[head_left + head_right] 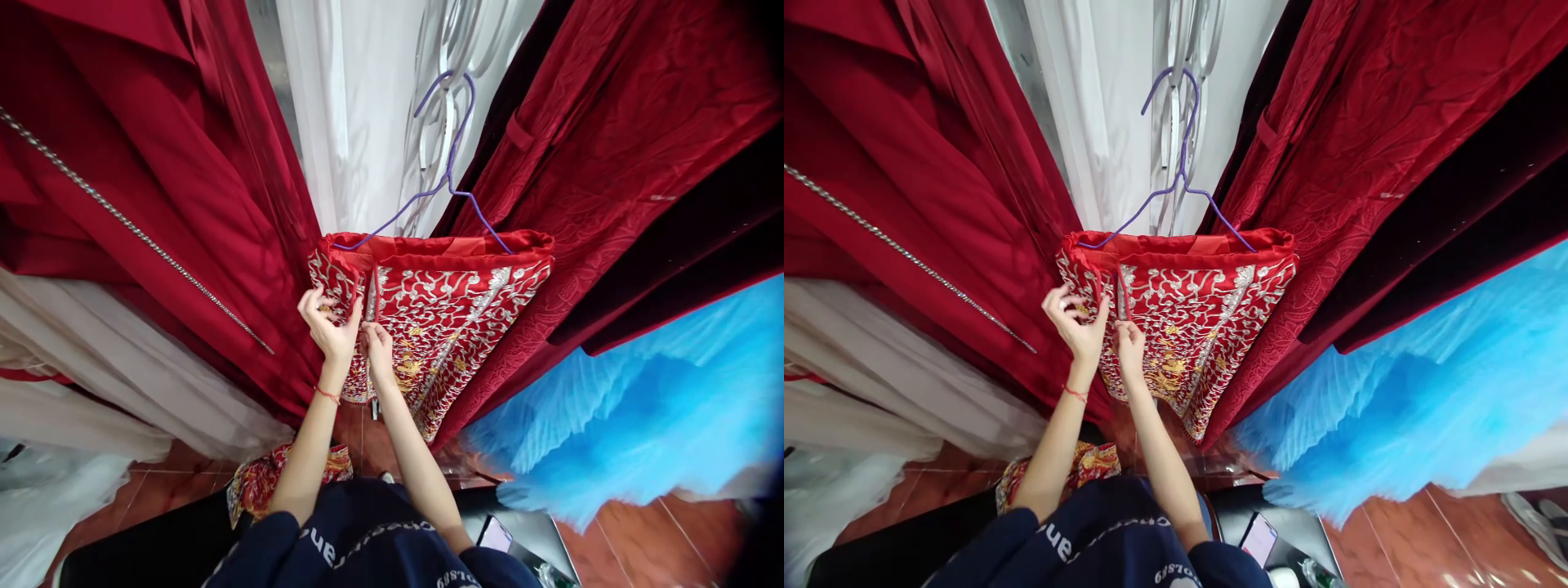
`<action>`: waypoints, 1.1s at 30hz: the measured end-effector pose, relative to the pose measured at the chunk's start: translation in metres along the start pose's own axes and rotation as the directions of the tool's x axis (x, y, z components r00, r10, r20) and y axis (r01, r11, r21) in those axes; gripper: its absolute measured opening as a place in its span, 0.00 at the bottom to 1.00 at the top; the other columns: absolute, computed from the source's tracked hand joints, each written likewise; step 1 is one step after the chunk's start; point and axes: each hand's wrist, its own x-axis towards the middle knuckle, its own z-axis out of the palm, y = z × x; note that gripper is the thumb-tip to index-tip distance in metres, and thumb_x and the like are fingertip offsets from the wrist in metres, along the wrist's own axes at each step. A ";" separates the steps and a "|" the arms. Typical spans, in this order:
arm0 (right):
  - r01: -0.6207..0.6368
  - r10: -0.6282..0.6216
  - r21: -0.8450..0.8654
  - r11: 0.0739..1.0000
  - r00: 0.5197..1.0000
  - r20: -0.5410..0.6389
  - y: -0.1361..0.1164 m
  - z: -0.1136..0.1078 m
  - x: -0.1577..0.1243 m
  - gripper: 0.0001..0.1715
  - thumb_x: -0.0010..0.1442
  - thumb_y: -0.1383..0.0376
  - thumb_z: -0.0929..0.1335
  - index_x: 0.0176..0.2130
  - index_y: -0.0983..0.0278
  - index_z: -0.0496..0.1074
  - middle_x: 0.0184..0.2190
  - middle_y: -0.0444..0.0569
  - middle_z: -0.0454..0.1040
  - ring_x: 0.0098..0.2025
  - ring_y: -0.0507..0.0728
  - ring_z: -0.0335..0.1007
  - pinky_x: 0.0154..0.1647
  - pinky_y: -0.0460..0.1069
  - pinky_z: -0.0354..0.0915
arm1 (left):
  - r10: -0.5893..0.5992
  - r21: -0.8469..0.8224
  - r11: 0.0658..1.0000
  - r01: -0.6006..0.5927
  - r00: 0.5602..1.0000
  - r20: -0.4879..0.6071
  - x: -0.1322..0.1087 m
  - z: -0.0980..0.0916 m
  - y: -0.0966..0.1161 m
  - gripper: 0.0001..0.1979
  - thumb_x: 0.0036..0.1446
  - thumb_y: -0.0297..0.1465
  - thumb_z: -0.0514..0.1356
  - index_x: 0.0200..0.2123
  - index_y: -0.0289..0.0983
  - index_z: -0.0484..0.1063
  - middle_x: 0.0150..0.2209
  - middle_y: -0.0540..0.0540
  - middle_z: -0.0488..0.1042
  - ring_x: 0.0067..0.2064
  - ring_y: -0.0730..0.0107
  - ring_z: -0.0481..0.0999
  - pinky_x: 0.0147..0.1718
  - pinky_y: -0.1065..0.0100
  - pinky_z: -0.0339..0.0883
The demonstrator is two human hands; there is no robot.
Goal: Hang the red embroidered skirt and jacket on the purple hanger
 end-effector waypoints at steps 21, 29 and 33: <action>0.178 -0.202 -0.621 0.763 0.979 0.032 0.036 -0.036 -0.025 0.19 0.62 0.54 0.60 0.29 0.63 0.66 0.19 0.38 0.58 0.22 0.50 0.50 0.26 0.46 0.50 | -0.106 0.179 0.983 0.043 0.927 0.361 -0.032 -0.019 -0.035 0.14 0.65 0.35 0.54 0.27 0.38 0.67 0.28 0.46 0.75 0.30 0.69 0.73 0.30 0.71 0.56; 0.141 -0.007 -0.932 0.335 0.989 0.147 -0.009 -0.032 -0.042 0.17 0.67 0.60 0.59 0.36 0.62 0.73 0.24 0.45 0.71 0.26 0.54 0.65 0.30 0.47 0.54 | -0.085 0.077 0.994 0.078 0.993 0.086 -0.024 -0.004 -0.026 0.29 0.47 0.41 0.69 0.49 0.36 0.64 0.48 0.37 0.71 0.47 0.59 0.73 0.45 0.62 0.67; 0.190 -0.020 -0.967 0.166 0.982 0.190 -0.057 -0.021 -0.039 0.14 0.65 0.61 0.61 0.36 0.61 0.74 0.27 0.48 0.73 0.30 0.55 0.69 0.33 0.47 0.58 | -0.062 0.203 0.978 0.056 0.998 0.021 -0.001 0.011 -0.008 0.54 0.41 0.38 0.72 0.65 0.30 0.45 0.67 0.20 0.45 0.69 0.36 0.49 0.61 0.42 0.52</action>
